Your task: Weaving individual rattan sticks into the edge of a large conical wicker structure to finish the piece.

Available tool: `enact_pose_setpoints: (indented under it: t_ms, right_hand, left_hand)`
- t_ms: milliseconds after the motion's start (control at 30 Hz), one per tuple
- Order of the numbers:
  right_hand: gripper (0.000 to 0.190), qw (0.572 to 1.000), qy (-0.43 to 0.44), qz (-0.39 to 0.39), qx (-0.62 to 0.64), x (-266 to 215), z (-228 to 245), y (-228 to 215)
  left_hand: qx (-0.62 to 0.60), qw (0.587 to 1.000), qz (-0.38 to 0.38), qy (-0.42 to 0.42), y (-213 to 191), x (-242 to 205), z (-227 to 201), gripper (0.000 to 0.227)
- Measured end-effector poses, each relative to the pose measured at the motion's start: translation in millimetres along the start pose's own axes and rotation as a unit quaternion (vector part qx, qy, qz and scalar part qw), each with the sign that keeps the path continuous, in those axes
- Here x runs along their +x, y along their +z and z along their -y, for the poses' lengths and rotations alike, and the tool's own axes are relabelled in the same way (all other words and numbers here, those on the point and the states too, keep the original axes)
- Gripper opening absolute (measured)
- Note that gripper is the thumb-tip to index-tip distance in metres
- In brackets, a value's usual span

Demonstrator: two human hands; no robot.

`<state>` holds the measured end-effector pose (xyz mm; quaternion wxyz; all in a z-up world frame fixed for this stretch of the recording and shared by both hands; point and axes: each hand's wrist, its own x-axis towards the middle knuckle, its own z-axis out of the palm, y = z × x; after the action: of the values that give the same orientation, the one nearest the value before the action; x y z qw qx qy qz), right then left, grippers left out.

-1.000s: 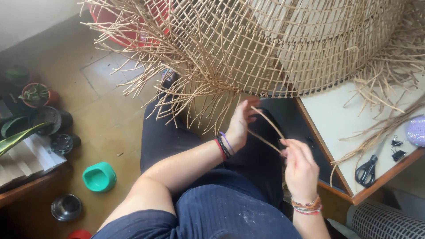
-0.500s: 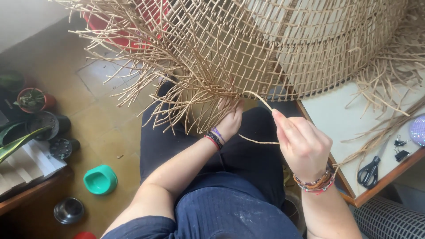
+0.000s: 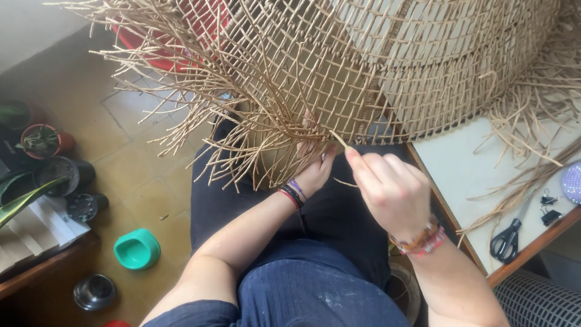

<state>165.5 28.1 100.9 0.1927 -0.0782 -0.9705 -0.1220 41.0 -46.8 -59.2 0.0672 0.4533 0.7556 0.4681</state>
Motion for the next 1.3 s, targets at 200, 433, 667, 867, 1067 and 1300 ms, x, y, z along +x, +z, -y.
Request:
enact_pose_setpoints:
  t_ms: [200, 433, 667, 867, 1067, 1300]
  right_hand:
    - [0.025, 0.981, 0.119, -0.018, 0.153, -2, -4, 93]
    - [0.036, 0.806, 0.420, 0.040, 0.416, -77, 52, 119]
    - [0.029, 0.564, 0.404, 0.060, 0.718, -94, 48, 105]
    - [0.007, 0.919, 0.232, 0.051, 0.315, -84, 22, 94]
    - [0.022, 0.956, 0.181, -0.208, 0.096, -61, 24, 101]
    - [0.010, 0.788, 0.350, 0.027, 0.505, -67, 15, 96]
  left_hand:
    - [0.437, 0.863, 0.115, 0.225, 91, -49, 84, 0.025]
    - [-0.136, 0.963, 0.164, -0.166, 66, -78, 51, 0.037]
    - [0.140, 0.940, 0.311, 0.001, -49, -57, -43, 0.026]
    - [0.004, 0.964, 0.226, 0.140, -71, 19, -53, 0.015]
    - [0.079, 0.971, 0.225, -0.018, -28, 57, -32, 0.028]
    - [0.137, 0.947, 0.286, 0.060, -42, 70, -49, 0.060]
